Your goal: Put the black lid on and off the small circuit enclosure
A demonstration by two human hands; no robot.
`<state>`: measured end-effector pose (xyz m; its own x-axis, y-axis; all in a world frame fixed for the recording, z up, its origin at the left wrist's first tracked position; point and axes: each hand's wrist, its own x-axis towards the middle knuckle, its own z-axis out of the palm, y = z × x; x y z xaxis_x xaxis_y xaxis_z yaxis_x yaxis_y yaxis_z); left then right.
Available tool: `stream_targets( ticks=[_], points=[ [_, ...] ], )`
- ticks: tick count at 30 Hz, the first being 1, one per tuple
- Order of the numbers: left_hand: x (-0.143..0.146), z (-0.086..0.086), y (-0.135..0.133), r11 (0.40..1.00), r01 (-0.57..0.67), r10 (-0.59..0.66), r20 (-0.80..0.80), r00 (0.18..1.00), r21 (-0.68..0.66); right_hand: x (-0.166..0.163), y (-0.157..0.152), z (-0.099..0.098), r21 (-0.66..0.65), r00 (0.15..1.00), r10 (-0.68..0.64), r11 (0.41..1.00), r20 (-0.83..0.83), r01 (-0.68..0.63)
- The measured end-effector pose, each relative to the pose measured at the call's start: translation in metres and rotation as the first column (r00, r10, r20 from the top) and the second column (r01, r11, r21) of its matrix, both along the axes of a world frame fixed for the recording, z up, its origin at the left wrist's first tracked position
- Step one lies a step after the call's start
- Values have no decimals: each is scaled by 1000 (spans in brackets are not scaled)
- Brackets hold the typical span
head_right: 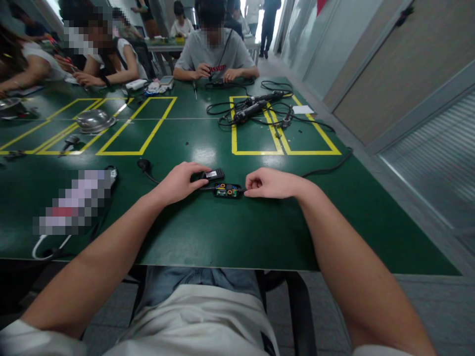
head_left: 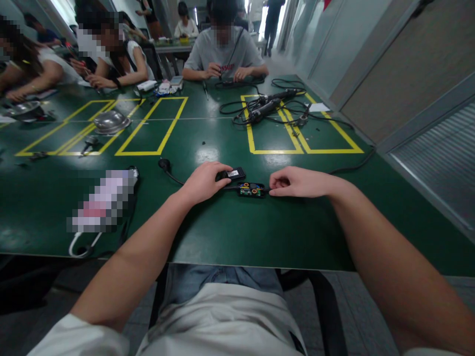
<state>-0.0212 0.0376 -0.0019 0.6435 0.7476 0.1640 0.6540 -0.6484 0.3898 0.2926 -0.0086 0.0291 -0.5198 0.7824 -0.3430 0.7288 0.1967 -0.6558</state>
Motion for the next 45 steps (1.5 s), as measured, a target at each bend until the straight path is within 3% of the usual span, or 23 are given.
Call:
stream_targets(
  ticks=[3,9,15,21,27,34,41,45],
  points=[
    [-1,3,-4,1000,-13,13,-1,1000,16,2,1,0,-7,1000,12,1000,-16,-12],
    [2,14,-21,988,107,-124,170,978,109,2,1,1,-39,1000,-3,999,-25,2],
    [9,11,-30,950,306,-306,-21,952,57,1,2,0,-30,1000,-1,1000,-29,1],
    [13,6,-33,954,287,-289,9,957,84,3,1,-1,-33,1000,11,999,-20,-12],
    [16,9,-36,976,167,-192,197,961,136,4,1,-1,-50,1000,-6,999,-19,5],
    [20,3,-37,958,277,-277,-10,961,72,1,0,1,-33,1000,-4,999,-2,4],
    [21,6,-38,953,275,-271,-47,961,125,1,0,0,-35,1000,0,999,4,0],
    [20,9,-39,959,274,-271,-50,961,75,2,1,0,-34,1000,4,999,0,-4]
  ],
)
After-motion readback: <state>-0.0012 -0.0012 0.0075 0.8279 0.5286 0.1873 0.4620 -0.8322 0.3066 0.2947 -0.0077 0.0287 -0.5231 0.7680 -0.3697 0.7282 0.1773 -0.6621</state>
